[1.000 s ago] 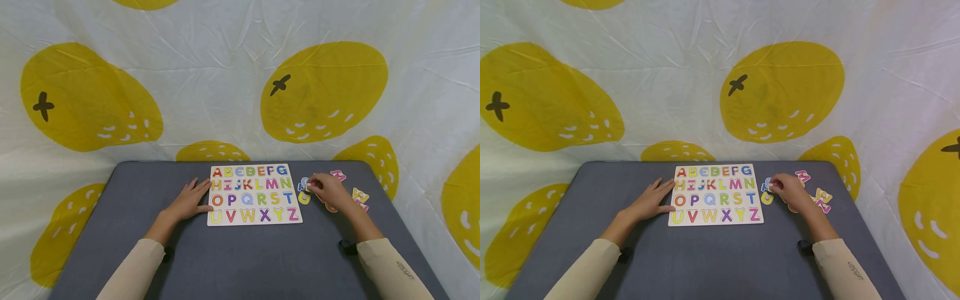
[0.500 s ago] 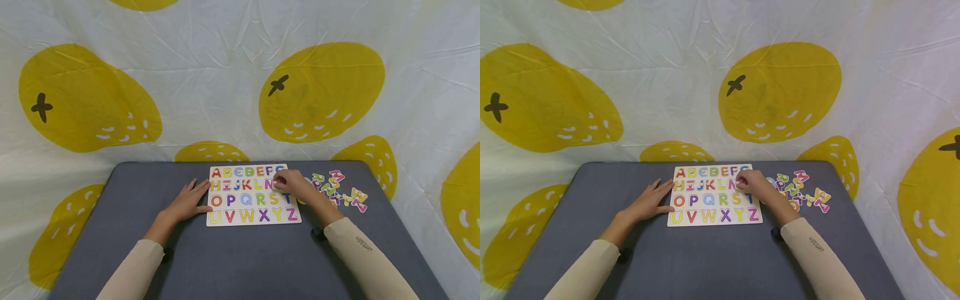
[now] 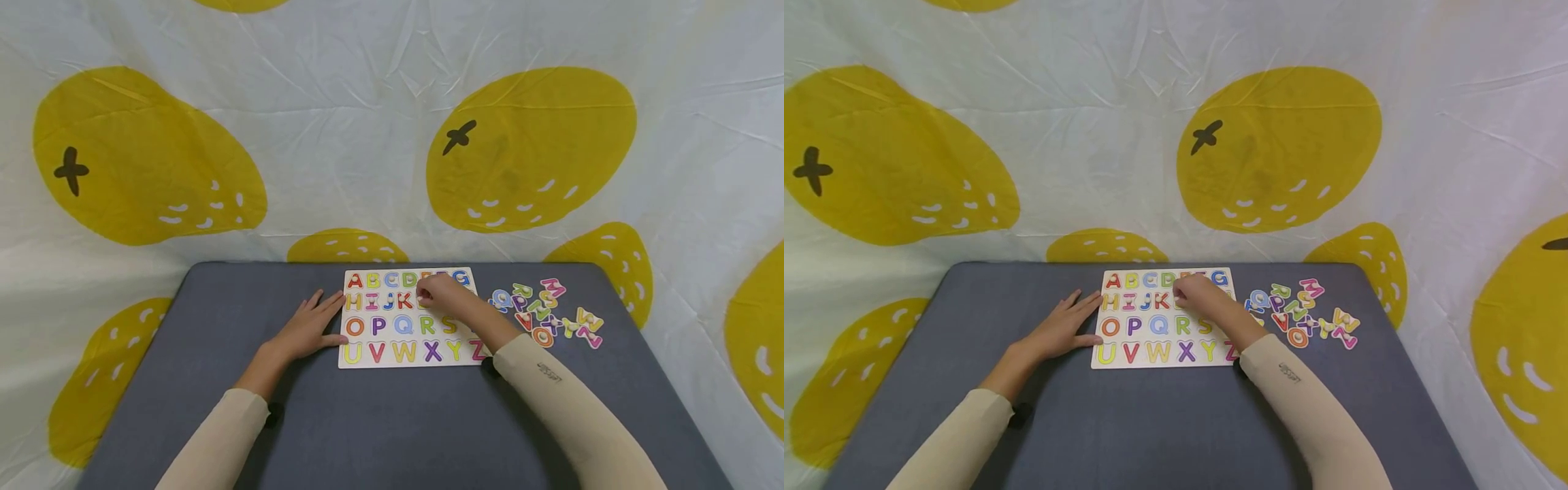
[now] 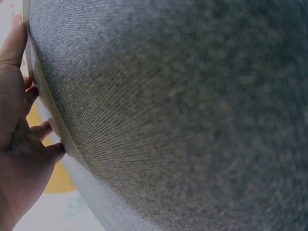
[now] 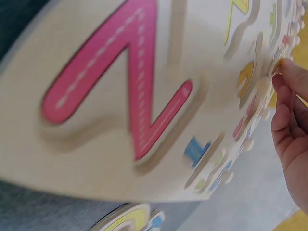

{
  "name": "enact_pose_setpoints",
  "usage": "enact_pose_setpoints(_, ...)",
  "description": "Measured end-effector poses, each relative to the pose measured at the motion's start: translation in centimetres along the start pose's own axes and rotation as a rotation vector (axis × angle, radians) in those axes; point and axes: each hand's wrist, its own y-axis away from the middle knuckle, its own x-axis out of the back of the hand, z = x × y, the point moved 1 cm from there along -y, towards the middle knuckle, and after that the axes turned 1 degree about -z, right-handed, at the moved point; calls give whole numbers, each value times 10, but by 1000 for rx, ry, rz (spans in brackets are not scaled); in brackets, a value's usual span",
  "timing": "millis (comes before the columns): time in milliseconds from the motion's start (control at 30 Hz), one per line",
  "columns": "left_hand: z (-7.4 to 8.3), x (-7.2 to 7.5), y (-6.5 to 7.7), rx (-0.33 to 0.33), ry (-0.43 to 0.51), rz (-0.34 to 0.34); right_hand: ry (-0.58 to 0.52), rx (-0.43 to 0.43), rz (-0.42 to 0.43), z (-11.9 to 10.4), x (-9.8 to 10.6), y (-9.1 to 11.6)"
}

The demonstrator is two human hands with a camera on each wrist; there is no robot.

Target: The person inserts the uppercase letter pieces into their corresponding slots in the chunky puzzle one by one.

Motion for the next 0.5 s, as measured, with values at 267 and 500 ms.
enact_pose_setpoints(267,2,3,0,-6,5,-1,30,-18,24,-4,-5,-5)
enact_pose_setpoints(500,-1,1,0,-2,-8,-5,17,-21,59,-4,-10,-4)
